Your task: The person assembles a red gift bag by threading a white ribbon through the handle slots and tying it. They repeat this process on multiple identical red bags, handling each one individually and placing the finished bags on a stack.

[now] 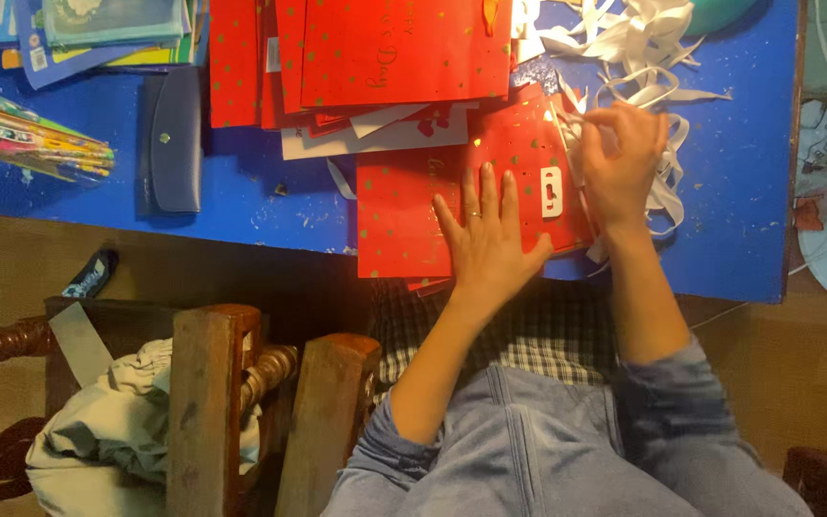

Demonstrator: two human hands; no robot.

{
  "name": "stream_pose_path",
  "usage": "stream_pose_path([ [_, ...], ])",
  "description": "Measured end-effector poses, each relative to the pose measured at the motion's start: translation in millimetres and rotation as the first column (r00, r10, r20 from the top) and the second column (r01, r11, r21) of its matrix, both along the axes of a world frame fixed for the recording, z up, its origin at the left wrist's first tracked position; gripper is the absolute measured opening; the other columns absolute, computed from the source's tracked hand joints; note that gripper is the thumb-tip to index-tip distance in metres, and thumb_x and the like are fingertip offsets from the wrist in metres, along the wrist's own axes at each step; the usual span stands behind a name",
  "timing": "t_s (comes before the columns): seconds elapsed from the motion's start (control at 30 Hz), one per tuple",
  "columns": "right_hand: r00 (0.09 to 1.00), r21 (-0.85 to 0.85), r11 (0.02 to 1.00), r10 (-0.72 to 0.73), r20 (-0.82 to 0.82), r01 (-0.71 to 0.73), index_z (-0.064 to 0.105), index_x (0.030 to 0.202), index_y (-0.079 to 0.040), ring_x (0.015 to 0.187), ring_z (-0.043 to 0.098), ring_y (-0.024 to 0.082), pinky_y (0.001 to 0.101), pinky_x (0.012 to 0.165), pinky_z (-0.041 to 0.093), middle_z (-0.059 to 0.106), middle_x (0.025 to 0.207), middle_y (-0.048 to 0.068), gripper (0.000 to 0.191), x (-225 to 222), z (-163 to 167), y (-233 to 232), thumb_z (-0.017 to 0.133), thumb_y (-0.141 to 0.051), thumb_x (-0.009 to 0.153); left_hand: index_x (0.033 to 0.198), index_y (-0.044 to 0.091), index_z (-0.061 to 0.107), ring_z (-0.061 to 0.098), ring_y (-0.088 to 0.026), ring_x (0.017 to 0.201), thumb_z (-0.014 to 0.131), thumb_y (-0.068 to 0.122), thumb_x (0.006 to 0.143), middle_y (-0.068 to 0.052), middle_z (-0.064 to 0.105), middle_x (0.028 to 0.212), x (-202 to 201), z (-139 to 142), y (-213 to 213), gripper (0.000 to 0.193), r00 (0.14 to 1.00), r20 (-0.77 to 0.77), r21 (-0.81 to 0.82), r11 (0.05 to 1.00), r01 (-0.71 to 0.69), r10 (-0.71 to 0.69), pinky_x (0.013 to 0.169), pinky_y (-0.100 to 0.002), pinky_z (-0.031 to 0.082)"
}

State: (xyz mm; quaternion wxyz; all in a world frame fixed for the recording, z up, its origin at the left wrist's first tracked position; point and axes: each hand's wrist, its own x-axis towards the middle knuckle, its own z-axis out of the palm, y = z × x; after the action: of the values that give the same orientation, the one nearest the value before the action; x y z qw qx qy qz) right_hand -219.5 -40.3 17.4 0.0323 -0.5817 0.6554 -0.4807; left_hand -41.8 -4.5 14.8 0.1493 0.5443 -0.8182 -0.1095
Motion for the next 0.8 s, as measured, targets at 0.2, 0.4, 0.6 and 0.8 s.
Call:
stream_pose_path([
  [0.2,0.522,-0.040,0.970,0.164,0.837,-0.241,0.069,0.114,-0.003,0.093,0.068,0.010,0.0259,0.082,0.053,0.072,0.102,0.005,0.018,12,-12,44,0.058,-0.003,0.100,0.152,0.000,0.042,0.023,-0.038,0.153,0.065,0.050,0.082,-0.023,0.030,0.163,-1,2,2,0.089,0.999,-0.041,0.040,0.999,-0.005,0.006,0.121,-0.070,0.010],
  [0.4,0.293,-0.028,0.912,0.161,0.942,-0.410,0.072,0.124,0.003,0.077,0.056,0.004,0.0192,0.070,0.044,0.070,0.094,0.002,0.023,-4,-22,56,0.066,-0.009,0.107,0.126,0.005,0.071,0.067,-0.033,0.107,0.062,0.028,0.090,-0.017,0.075,0.114,25,15,0,0.043,0.910,-0.412,0.206,0.977,0.053,0.037,0.099,-0.044,0.053],
  [0.6,0.543,0.156,0.882,0.127,0.830,-0.445,0.076,0.119,0.001,0.078,0.062,0.004,0.0194,0.069,0.048,0.072,0.092,0.001,0.022,15,-6,69,0.064,-0.013,0.107,0.127,0.008,0.071,0.075,-0.023,0.075,0.058,0.018,0.094,-0.018,0.075,0.088,47,19,-8,0.037,0.794,-0.563,0.451,0.890,0.063,0.230,0.073,-0.035,0.057],
  [0.8,0.616,0.272,0.785,0.171,0.769,-0.557,0.075,0.112,-0.001,0.079,0.070,0.007,0.0224,0.070,0.057,0.076,0.093,0.001,0.019,24,13,65,0.070,-0.009,0.095,0.125,0.002,0.071,0.073,-0.010,0.101,0.058,0.011,0.097,-0.008,0.080,0.107,58,14,-13,0.031,0.578,-0.788,0.442,0.849,0.288,0.215,0.089,-0.029,0.058],
])
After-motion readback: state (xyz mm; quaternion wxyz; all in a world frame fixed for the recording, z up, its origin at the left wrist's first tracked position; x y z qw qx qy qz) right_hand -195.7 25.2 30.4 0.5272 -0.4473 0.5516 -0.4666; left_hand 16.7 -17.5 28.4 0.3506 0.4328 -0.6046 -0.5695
